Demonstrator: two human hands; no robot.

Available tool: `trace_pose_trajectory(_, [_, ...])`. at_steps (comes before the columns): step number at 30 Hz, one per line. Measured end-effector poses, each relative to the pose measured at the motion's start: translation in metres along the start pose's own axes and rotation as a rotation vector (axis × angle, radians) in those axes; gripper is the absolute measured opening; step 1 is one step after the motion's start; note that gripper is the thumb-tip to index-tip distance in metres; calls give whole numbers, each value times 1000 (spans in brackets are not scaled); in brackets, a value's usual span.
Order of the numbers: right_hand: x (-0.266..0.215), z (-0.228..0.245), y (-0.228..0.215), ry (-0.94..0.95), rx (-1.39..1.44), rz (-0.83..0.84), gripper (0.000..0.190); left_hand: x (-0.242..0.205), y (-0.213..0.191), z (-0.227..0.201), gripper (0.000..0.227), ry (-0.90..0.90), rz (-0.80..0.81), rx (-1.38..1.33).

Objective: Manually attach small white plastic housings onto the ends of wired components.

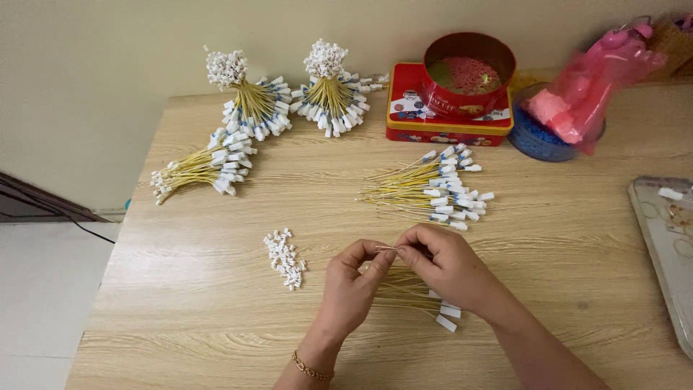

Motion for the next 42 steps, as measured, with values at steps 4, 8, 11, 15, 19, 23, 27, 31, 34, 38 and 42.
trace_pose_trajectory(4, [2,-12,3,25,89,38,15,1,-1,4,14,-42,-2,-46])
trace_pose_trajectory(8, [2,-18,4,36,114,43,15,0,-5,4,13,-38,-27,-75])
trace_pose_trajectory(11, [1,-18,3,9,112,50,15,-2,-7,6,14,-49,-41,-92])
trace_pose_trajectory(15, [1,-16,3,32,51,118,14,-2,-9,7,13,-23,-39,-77])
trace_pose_trajectory(19, [0,-13,5,-76,113,108,13,-3,-7,20,13,6,-51,-97])
trace_pose_trajectory(23, [2,-9,4,-71,69,58,12,-4,-5,17,13,70,-64,-78])
trace_pose_trajectory(27, [8,-34,8,-22,104,49,13,-3,-14,-37,21,100,-40,252])
trace_pose_trajectory(31, [7,-33,5,127,52,74,15,25,-80,-39,36,58,-205,897])
trace_pose_trajectory(34, [9,-37,7,102,137,46,14,44,-125,-23,30,148,-381,1347])
trace_pose_trajectory(38, [10,-29,8,102,124,75,15,48,-141,-18,21,62,-503,1427])
trace_pose_trajectory(42, [11,-35,6,103,93,68,14,48,-142,-7,19,68,-532,1420])
Point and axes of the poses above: each hand's wrist, its own x-axis towards the middle knuckle, its own y-axis out of the palm, z = x × y, the point moved 5 cm from there along x, towards the middle knuckle, and after that the axes turned 7 degrees about -x, right-handed, at the moved point
